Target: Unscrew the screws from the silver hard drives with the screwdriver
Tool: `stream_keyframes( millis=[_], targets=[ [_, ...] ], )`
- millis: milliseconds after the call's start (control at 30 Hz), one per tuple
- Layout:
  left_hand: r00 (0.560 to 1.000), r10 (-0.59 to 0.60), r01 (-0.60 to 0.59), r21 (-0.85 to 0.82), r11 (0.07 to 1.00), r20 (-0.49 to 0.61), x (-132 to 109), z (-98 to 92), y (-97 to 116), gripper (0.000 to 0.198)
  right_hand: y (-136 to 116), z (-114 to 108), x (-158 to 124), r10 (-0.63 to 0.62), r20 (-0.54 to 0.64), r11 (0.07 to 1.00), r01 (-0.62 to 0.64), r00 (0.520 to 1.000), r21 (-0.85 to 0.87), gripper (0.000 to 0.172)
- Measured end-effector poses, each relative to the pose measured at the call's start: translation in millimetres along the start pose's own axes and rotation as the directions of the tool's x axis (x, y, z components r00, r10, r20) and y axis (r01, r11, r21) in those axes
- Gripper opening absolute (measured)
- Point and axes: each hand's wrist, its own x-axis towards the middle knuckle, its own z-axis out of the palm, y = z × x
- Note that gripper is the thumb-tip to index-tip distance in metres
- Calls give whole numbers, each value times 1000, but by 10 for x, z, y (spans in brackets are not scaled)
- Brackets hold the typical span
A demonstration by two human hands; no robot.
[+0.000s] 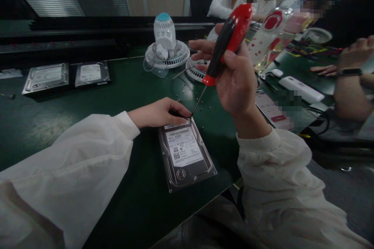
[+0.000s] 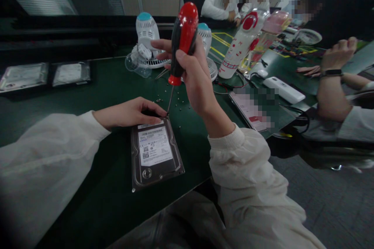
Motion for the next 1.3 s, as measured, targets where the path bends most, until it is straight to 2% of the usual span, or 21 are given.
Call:
stream_keyframes(
  millis=[100, 233, 300, 433, 533, 667, 867, 1000, 1167, 1300],
  targets=[
    [1000, -1, 1, -5, 1000, 0, 4, 1, -19, 39, 20, 12, 16, -26, -39, 997, 23, 999, -78, 19],
    [1000, -7, 7, -2, 1000, 3, 9, -7, -17, 40, 20, 59, 18, -74, -103, 990, 60, 992, -130, 32],
    [1000, -11, 11, 14, 1000, -3, 10, -12, -9, 40, 0, 59, 8, -45, -92, 996, 38, 995, -81, 34],
    [1000, -4, 4, 17, 1000, -1, 10, -11, -13, 40, -42, 34, -9, 17, -29, 999, -16, 999, 29, 26],
    [1000, 6, -6, 10, 1000, -2, 8, -4, -25, 39, -34, 42, -2, -5, -39, 1000, 5, 999, -14, 21],
    [1000, 8, -8, 10, 1000, -4, 5, -3, -16, 40, 6, 59, 11, -99, -77, 994, 94, 992, -64, 27],
    [1000, 12, -12, 28, 1000, 1, -4, -9, 3, 40, 14, -13, 15, -25, -5, 1000, 25, 1000, 16, 26],
    [1000, 16, -16, 25, 1000, 1, -7, -3, 7, 40, 20, 11, 33, -58, -17, 998, 58, 998, -1, 20],
    [1000, 4, -4, 22, 1000, -2, 0, -3, 14, 40, 12, 48, 24, -85, -71, 993, 79, 994, -88, 33],
    [1000, 20, -20, 33, 999, -8, 9, -7, -1, 41, -7, -2, 6, -20, -6, 1000, 20, 1000, -4, 33]
  ],
)
